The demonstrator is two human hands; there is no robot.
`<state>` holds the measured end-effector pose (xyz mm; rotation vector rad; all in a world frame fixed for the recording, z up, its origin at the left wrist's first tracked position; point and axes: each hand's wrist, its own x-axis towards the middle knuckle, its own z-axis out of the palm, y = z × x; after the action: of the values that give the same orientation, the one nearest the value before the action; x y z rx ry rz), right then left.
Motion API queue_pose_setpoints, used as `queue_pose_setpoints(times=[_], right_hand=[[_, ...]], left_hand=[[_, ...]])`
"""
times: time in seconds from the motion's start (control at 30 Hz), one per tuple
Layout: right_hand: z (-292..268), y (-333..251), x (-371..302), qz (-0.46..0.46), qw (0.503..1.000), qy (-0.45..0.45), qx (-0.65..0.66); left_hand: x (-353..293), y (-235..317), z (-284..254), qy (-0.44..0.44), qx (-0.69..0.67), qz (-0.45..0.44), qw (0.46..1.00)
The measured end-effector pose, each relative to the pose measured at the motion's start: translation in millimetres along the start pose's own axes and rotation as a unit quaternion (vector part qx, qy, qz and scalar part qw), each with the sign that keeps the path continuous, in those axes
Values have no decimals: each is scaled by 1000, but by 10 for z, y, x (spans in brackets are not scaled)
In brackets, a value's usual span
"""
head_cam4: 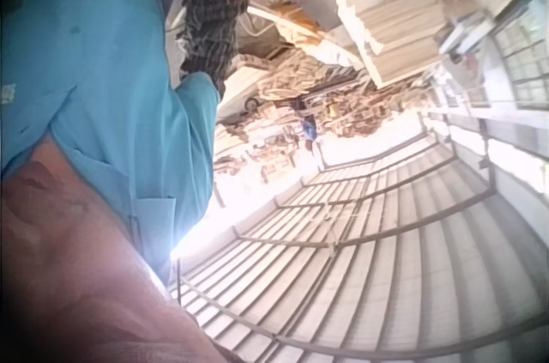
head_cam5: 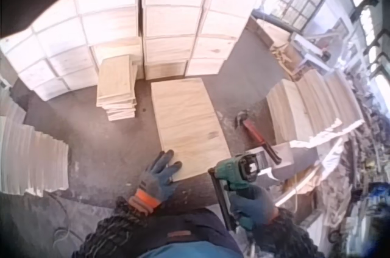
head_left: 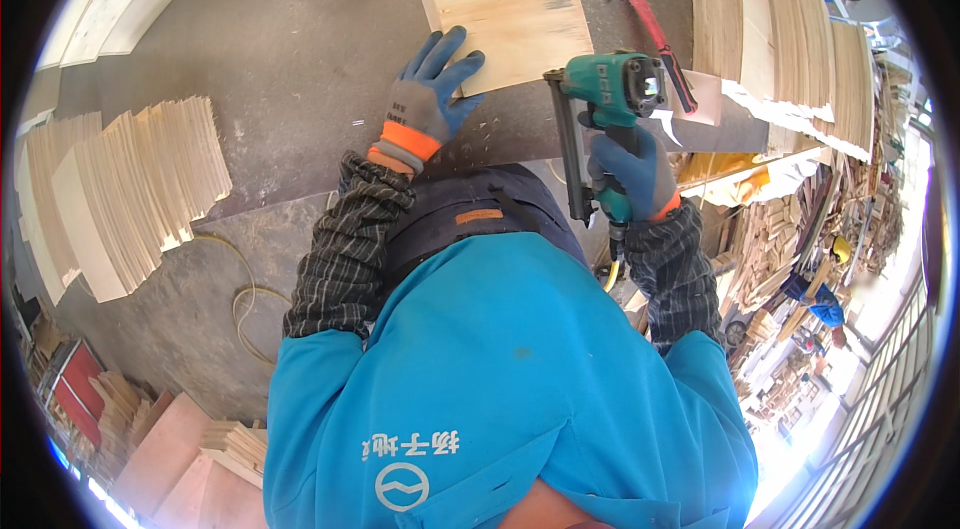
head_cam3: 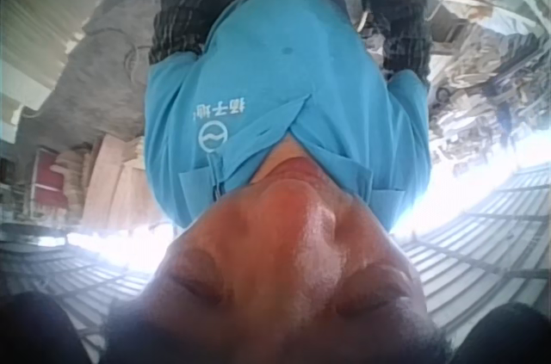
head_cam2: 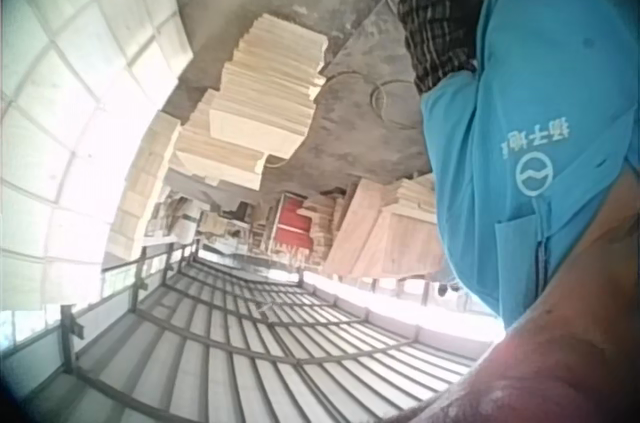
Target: Assembling a wooden box using a nail gun and a hammer.
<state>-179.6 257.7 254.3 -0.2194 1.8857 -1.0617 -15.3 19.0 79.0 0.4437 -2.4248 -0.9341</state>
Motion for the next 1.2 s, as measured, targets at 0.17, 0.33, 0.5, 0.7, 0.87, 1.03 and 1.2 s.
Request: queue_pose_setpoints(times=[0.17,0.33,0.5,0.7,0.87,1.03,1.2], right_hand=[[108,37,51,-17,999,-21,-18],[165,20,69,-10,999,-25,-24],[188,33,86,-9,999,-24,-24],[172,-13,70,6,999,-31,-10],[189,-35,52,12,1000,-25,-14],[175,16,70,4,1000,-24,-20],[190,10,65,17,999,-19,-26]], left_hand=[[21,33,-7,-7,4,-2,1000],[-5,-5,41,10,4,-1,1000],[-21,-23,59,10,1,-4,1000],[-26,-50,84,12,-9,0,1000],[-36,-56,91,13,-4,0,1000],[-38,-66,96,14,2,5,1000],[-52,-88,107,14,10,2,1000]])
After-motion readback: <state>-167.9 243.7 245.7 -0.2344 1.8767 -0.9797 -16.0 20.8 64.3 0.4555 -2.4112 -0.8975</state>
